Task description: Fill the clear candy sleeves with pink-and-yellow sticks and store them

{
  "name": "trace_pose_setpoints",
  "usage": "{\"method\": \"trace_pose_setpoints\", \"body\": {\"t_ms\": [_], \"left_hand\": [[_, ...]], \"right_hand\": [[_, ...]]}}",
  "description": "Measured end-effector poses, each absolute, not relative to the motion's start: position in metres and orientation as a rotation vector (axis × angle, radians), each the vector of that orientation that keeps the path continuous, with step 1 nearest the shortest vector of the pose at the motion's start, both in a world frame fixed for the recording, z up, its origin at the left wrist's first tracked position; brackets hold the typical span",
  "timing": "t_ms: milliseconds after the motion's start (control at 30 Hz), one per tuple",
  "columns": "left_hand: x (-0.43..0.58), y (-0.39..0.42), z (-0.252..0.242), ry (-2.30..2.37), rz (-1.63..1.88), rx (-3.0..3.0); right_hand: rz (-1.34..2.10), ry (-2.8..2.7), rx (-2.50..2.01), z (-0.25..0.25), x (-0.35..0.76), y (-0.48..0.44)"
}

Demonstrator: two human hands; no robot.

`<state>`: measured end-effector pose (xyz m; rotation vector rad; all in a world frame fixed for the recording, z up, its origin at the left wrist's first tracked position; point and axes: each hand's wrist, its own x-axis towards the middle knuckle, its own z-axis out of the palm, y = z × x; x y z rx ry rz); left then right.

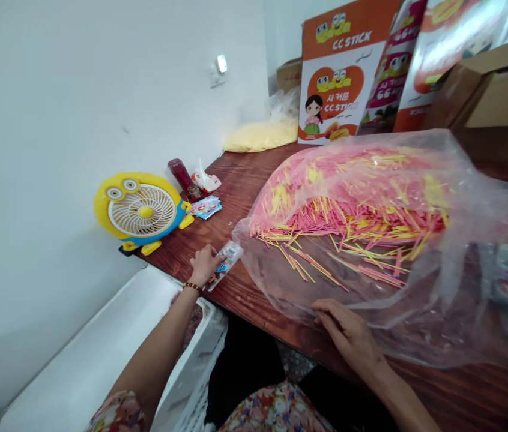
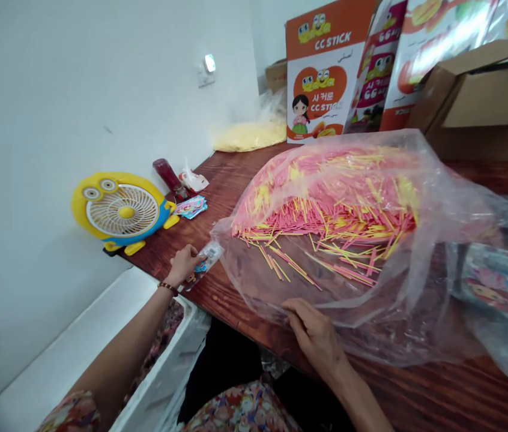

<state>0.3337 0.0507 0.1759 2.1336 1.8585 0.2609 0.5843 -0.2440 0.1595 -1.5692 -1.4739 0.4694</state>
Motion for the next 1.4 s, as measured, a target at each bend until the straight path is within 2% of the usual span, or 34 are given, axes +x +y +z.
{"method": "trace_pose_setpoints", "body": {"t_ms": [533,767,867,1033,1400], "left_hand": [[0.307,0.051,0.173,1.683,0.710,2.014],[0.300,0.039,0.209,1.591,0.873,1.870],[0.316,0.007,0.237,1.323,0.797,1.802],[0.359,-0.056,0.265,0.856,0.415,1.809],[0.411,-0.093,0.237,0.785,0.266,1.845]], "right_hand": [[0.432,-1.642,-1.649,0.155,0.588,-0.241],[0.589,-1.571,-1.603,0.165,0.588,-0.237],[0.690,-1.485,-1.531,0.189,0.587,-0.217],[0.832,-1.258,-1.324,0.229,0.580,-0.168],[0.898,-1.273,-1.437,0.227,0.591,-0.184]]}}
